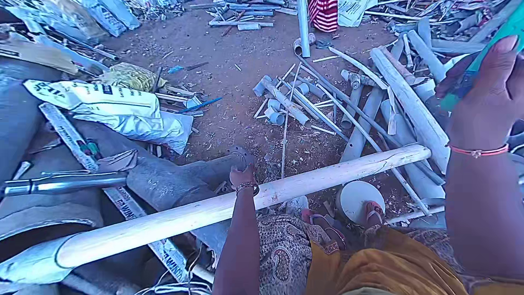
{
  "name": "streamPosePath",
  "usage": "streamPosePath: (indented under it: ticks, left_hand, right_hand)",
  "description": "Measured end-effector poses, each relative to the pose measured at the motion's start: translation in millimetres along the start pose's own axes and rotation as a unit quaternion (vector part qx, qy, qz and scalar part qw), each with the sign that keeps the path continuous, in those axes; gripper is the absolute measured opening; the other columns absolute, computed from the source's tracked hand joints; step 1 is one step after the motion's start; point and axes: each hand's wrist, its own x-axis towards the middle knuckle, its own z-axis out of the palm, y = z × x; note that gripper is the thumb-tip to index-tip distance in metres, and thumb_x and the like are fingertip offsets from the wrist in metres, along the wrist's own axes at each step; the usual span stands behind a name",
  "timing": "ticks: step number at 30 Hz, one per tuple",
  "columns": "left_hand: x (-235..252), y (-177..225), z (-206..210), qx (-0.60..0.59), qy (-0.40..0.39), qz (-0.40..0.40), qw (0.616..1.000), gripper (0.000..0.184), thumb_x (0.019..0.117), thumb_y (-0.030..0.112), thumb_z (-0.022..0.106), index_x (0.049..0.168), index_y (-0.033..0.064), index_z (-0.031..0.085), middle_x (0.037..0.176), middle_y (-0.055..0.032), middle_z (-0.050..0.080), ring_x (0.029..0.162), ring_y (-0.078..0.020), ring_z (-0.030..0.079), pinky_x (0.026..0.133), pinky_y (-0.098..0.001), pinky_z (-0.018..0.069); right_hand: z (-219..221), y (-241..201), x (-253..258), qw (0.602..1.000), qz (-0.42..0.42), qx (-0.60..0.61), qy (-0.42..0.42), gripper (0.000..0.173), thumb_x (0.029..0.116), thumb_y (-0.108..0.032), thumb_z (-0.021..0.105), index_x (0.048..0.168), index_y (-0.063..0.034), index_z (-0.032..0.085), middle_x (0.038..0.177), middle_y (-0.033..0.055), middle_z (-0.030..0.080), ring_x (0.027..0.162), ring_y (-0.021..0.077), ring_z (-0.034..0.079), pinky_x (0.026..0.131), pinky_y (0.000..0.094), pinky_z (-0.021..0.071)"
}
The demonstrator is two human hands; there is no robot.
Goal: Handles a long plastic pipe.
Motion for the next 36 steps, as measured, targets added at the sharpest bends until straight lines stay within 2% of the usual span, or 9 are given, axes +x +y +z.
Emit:
streamPosePath:
  ticks: [5, 9, 13, 19, 22, 27, 31, 34, 36]
  left_hand:
    - [-9, 5, 5, 0.030, -0.032, -0.003, 0.999, 0.053, 0.0968, 0.029, 0.072, 0.139, 0.0001, 0.058, 0.145, -0.0246, 0.055, 0.143, -0.0376, 0.045, 0.118, -0.0639, 0.0274]
    - [-11, 6, 17, 0.122, -0.065, 0.029, 0.990, 0.053, 0.1004, 0.032, 0.067, 0.144, 0.0040, 0.056, 0.149, -0.0211, 0.054, 0.147, -0.0351, 0.042, 0.121, -0.0635, 0.0215]
    - [-23, 21, 25, 0.047, -0.056, 0.049, 0.996, 0.050, 0.0998, 0.024, 0.069, 0.141, -0.0017, 0.057, 0.143, -0.0259, 0.057, 0.138, -0.0376, 0.052, 0.117, -0.0548, 0.0370]
    - [-166, 32, 59, -0.204, -0.333, 0.013, 0.921, 0.049, 0.1109, 0.019, 0.045, 0.150, -0.0100, 0.037, 0.148, -0.0322, 0.048, 0.134, -0.0392, 0.052, 0.110, -0.0511, 0.0417]
    - [-212, 16, 88, -0.196, -0.422, 0.053, 0.884, 0.044, 0.1127, 0.022, 0.039, 0.139, -0.0108, 0.050, 0.131, -0.0296, 0.060, 0.117, -0.0329, 0.062, 0.104, -0.0473, 0.0491]
    - [-217, 19, 100, -0.142, -0.386, 0.050, 0.910, 0.032, 0.1093, 0.015, 0.050, 0.121, -0.0137, 0.056, 0.106, -0.0258, 0.063, 0.096, -0.0287, 0.061, 0.091, -0.0442, 0.0496]
    - [-165, 30, 72, -0.038, -0.264, 0.136, 0.954, 0.038, 0.1129, 0.018, 0.039, 0.135, -0.0116, 0.046, 0.098, -0.0216, 0.063, 0.079, -0.0260, 0.065, 0.076, -0.0403, 0.0560]
    - [-87, 22, 2, 0.185, -0.168, 0.196, 0.948, 0.050, 0.1117, 0.024, 0.042, 0.150, -0.0094, 0.037, 0.126, -0.0343, 0.063, 0.117, -0.0454, 0.065, 0.105, -0.0563, 0.0480]
    - [-61, -3, -45, 0.253, -0.149, 0.155, 0.943, 0.060, 0.1093, 0.028, 0.051, 0.151, -0.0109, 0.032, 0.127, -0.0374, 0.062, 0.118, -0.0491, 0.065, 0.104, -0.0583, 0.0488]
  right_hand:
    - [37, 87, -173, 0.988, 0.126, -0.057, -0.065, 0.063, 0.1082, -0.024, 0.040, 0.142, 0.0248, 0.019, 0.087, 0.0054, 0.056, 0.067, 0.0011, 0.059, 0.067, 0.0225, 0.0564]
    - [42, 105, -219, 0.872, 0.296, -0.194, -0.337, 0.053, 0.1083, -0.024, 0.049, 0.151, 0.0060, 0.039, 0.087, 0.0220, 0.069, 0.074, 0.0360, 0.069, 0.074, 0.0541, 0.0569]
    - [66, 80, -215, 0.741, 0.355, -0.257, -0.509, 0.056, 0.1109, -0.033, 0.045, 0.160, -0.0099, 0.031, 0.109, 0.0241, 0.071, 0.102, 0.0431, 0.070, 0.093, 0.0588, 0.0525]
    - [73, 59, -213, 0.787, 0.343, -0.231, -0.458, 0.056, 0.1080, -0.024, 0.049, 0.158, -0.0041, 0.034, 0.109, 0.0257, 0.071, 0.099, 0.0441, 0.071, 0.089, 0.0596, 0.0537]
    - [66, 51, -210, 0.791, 0.346, -0.229, -0.450, 0.059, 0.1041, -0.017, 0.054, 0.158, -0.0038, 0.033, 0.124, 0.0265, 0.068, 0.108, 0.0446, 0.069, 0.093, 0.0600, 0.0528]
    - [51, 31, -226, 0.773, 0.363, -0.190, -0.485, 0.060, 0.1030, -0.015, 0.055, 0.158, -0.0037, 0.035, 0.142, 0.0267, 0.058, 0.120, 0.0442, 0.064, 0.099, 0.0597, 0.0509]
    - [27, 33, -202, 0.755, 0.287, -0.179, -0.561, 0.072, 0.1053, -0.036, 0.059, 0.164, -0.0089, 0.026, 0.152, 0.0267, 0.047, 0.118, 0.0459, 0.064, 0.098, 0.0602, 0.0512]
    - [-18, 44, -175, 0.744, 0.279, -0.189, -0.577, 0.068, 0.1068, -0.037, 0.056, 0.163, -0.0106, 0.029, 0.150, 0.0252, 0.050, 0.123, 0.0444, 0.061, 0.103, 0.0604, 0.0474]
    - [-54, 65, -173, 0.773, 0.339, -0.139, -0.518, 0.060, 0.1074, -0.029, 0.056, 0.159, -0.0051, 0.036, 0.134, 0.0241, 0.063, 0.114, 0.0393, 0.066, 0.102, 0.0559, 0.0491]
